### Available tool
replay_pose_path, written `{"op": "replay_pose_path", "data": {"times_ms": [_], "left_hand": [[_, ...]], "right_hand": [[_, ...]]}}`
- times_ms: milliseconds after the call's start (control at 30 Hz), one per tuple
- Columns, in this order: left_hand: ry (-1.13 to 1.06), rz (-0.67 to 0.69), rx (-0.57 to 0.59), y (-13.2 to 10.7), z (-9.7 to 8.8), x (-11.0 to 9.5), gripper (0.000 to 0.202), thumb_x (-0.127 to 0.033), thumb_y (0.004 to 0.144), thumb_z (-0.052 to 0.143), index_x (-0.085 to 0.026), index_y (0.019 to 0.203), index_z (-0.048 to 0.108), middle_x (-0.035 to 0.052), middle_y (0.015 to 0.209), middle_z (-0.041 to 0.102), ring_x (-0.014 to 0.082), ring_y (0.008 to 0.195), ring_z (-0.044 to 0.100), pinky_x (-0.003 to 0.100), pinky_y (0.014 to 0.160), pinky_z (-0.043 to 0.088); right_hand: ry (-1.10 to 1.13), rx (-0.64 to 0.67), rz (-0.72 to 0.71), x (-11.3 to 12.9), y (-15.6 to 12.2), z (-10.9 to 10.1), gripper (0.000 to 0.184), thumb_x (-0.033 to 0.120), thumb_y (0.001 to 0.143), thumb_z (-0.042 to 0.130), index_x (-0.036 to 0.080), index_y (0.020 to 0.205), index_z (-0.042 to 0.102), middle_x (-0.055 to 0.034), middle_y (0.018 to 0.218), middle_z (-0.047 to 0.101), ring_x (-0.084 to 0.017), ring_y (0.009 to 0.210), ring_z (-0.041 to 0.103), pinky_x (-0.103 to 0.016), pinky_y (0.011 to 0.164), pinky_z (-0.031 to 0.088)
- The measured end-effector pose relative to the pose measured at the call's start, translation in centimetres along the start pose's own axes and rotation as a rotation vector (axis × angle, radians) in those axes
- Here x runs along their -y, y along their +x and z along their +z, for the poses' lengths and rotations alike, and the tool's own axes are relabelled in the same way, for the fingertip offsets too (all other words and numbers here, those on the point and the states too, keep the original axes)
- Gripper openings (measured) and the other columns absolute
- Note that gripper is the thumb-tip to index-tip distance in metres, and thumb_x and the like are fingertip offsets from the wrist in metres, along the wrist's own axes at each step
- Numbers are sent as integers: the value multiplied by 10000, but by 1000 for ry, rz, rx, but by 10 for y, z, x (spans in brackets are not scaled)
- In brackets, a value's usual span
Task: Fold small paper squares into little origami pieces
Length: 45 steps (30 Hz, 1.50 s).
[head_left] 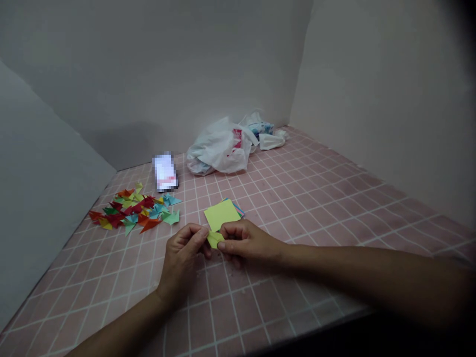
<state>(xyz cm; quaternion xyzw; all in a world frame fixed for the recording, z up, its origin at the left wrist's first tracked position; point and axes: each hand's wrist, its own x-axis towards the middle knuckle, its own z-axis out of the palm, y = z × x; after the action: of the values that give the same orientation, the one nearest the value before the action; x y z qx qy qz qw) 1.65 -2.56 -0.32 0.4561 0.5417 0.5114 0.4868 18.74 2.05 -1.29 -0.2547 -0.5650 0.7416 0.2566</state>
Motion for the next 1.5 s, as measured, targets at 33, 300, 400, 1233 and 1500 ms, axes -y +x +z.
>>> {"op": "replay_pose_path", "data": {"times_ms": [33,300,400,1233,1500], "left_hand": [[4,-5,5,0,0,0,215,-316,867,632,-189,694,620,-31,531,599,120,532,526,225,576,419],[13,-50,130,2,4,1,254,-419,833,687,-176,771,644,-19,594,611,124,538,524,229,550,418],[10,-53,106,0,3,1,241,-357,810,723,-169,690,632,-23,598,600,111,559,522,217,564,411],[-96,-46,170,2,1,3,240,-375,924,589,-177,794,630,-17,620,627,121,590,564,223,609,458],[-145,-75,62,3,1,0,232,-321,864,638,-176,693,581,-36,558,604,94,514,524,191,532,420]], "right_hand": [[2,2,0,0,0,0,216,208,842,601,183,674,467,62,534,523,-60,429,464,-198,437,351],[-29,-100,-12,-5,2,-2,210,256,851,610,181,698,488,72,504,508,-66,433,447,-195,440,337],[-37,-68,-7,-4,2,-2,232,293,855,618,183,696,491,72,495,506,-69,431,455,-193,436,336],[131,-66,-64,-5,3,-8,282,371,877,626,162,714,529,42,542,555,-68,458,477,-208,489,328],[-82,-126,-272,-6,4,-9,97,278,922,532,203,974,498,48,705,545,-85,509,497,-219,499,398]]}}
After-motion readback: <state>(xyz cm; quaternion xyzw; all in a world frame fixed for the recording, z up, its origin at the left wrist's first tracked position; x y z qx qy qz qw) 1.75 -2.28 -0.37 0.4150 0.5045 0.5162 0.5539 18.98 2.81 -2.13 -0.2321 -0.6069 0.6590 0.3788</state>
